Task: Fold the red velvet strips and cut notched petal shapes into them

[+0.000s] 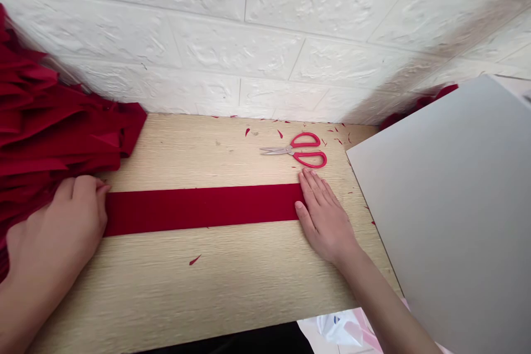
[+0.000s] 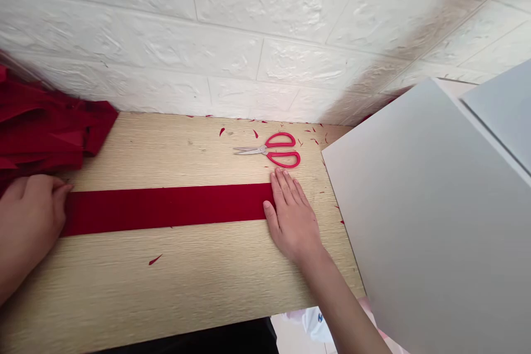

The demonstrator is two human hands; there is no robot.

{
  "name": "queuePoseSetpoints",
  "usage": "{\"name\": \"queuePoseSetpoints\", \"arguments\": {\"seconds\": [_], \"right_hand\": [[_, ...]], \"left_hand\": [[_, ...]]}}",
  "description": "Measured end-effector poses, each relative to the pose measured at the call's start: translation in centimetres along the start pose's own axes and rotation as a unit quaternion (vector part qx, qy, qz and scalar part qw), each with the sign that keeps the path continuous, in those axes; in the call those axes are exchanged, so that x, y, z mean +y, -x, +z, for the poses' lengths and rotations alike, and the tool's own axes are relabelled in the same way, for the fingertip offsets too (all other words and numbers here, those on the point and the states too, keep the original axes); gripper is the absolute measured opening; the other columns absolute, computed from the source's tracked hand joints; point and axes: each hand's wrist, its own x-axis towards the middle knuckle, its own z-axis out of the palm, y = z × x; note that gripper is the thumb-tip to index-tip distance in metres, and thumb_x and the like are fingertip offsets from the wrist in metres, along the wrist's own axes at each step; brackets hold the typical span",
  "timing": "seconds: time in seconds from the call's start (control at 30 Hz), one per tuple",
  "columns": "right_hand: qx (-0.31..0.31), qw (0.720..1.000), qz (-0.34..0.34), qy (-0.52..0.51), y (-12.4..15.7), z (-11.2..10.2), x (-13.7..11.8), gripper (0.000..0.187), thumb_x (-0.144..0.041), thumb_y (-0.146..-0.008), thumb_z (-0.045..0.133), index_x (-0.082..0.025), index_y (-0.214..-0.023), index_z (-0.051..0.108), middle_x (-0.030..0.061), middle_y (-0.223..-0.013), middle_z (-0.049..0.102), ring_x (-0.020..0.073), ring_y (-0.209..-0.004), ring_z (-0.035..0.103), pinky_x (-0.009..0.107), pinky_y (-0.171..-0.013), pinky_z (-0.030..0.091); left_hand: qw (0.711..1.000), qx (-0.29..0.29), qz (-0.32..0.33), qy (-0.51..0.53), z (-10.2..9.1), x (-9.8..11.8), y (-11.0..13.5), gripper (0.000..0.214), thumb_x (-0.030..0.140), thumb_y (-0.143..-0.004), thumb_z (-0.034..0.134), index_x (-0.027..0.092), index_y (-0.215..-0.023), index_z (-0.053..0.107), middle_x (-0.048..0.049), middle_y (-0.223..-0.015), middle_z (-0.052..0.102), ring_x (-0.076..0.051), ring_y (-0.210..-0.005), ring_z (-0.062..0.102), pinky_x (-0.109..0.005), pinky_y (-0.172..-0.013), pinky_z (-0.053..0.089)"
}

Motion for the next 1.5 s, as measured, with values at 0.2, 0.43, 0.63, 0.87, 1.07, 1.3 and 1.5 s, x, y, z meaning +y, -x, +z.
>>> {"name": "queuePoseSetpoints", "arguments": {"seconds": [0.2,0.43,0.63,0.87,1.07,1.3,1.5], "right_hand": [[0.011,1.0,-0.007,0.006,0.0,0.3,0.0,0.064,-0.034,-0.105,0.03,-0.014,-0.163,0.01,0.0116,-0.164,0.028,0.0249,-0.153,0.026,0.049,-0.123,0.031],[0.024,1.0,-0.014,0.001,0.1,0.5,0.2,0.066,-0.033,-0.105,0.032,-0.015,-0.163,0.006,0.0122,-0.164,0.03,0.0263,-0.152,0.028,0.052,-0.122,0.032],[0.021,1.0,-0.014,0.001,0.0,0.4,0.1,0.065,-0.033,-0.105,0.031,-0.013,-0.163,0.009,0.0126,-0.164,0.03,0.0265,-0.152,0.027,0.052,-0.122,0.031],[0.03,0.999,-0.017,-0.001,0.0,0.6,0.1,0.064,-0.034,-0.105,0.031,-0.011,-0.162,0.016,0.0139,-0.162,0.033,0.027,-0.151,0.03,0.052,-0.122,0.032],[0.037,0.999,-0.007,-0.023,0.1,0.6,0.1,0.062,-0.035,-0.104,0.032,-0.009,-0.16,0.024,0.0151,-0.162,0.033,0.028,-0.151,0.029,0.053,-0.123,0.031],[0.031,0.998,0.001,-0.056,0.1,0.3,-0.1,0.061,-0.034,-0.103,0.031,-0.007,-0.158,0.028,0.0173,-0.161,0.035,0.028,-0.151,0.029,0.053,-0.123,0.028],[0.116,0.968,0.071,-0.211,0.8,-0.5,0.8,0.069,-0.039,-0.101,0.042,-0.009,-0.159,0.017,0.0209,-0.16,0.036,0.0289,-0.149,0.033,0.051,-0.118,0.037]], "left_hand": [[0.994,0.094,0.013,-0.061,-1.6,1.3,1.0,0.061,0.046,-0.104,0.003,0.019,-0.116,0.057,-0.0082,-0.106,0.061,-0.024,-0.08,0.059,-0.03,-0.054,0.029],[0.997,0.042,0.048,-0.034,-2.5,1.0,0.7,0.05,0.044,-0.105,0.012,0.019,-0.106,0.056,-0.01,-0.11,0.062,-0.026,-0.1,0.058,-0.029,-0.063,0.036],[0.998,-0.005,0.007,-0.064,-3.5,2.0,0.0,0.055,0.045,-0.104,0.008,0.014,-0.107,0.054,-0.0126,-0.099,0.062,-0.022,-0.069,0.053,-0.028,-0.058,0.03],[0.995,0.092,0.028,-0.04,-2.3,1.4,0.5,0.049,0.044,-0.104,0.02,0.016,-0.113,0.059,-0.0117,-0.113,0.067,-0.025,-0.092,0.061,-0.029,-0.063,0.038],[0.973,0.15,0.162,0.073,-3.2,1.8,0.7,0.028,0.039,-0.099,0.043,0.026,-0.11,0.065,-0.0003,-0.109,0.077,-0.023,-0.108,0.063,-0.034,-0.097,0.046],[0.884,0.026,0.435,0.172,-7.1,14.8,1.9,0.04,0.046,-0.097,0.049,0.02,-0.125,0.06,-0.0103,-0.128,0.064,-0.027,-0.12,0.055,-0.041,-0.107,0.042],[0.873,-0.168,0.425,0.17,-8.0,21.3,1.4,0.052,0.037,-0.08,0.071,0.018,-0.124,0.051,-0.0146,-0.128,0.059,-0.029,-0.111,0.061,-0.04,-0.093,0.05]]}}
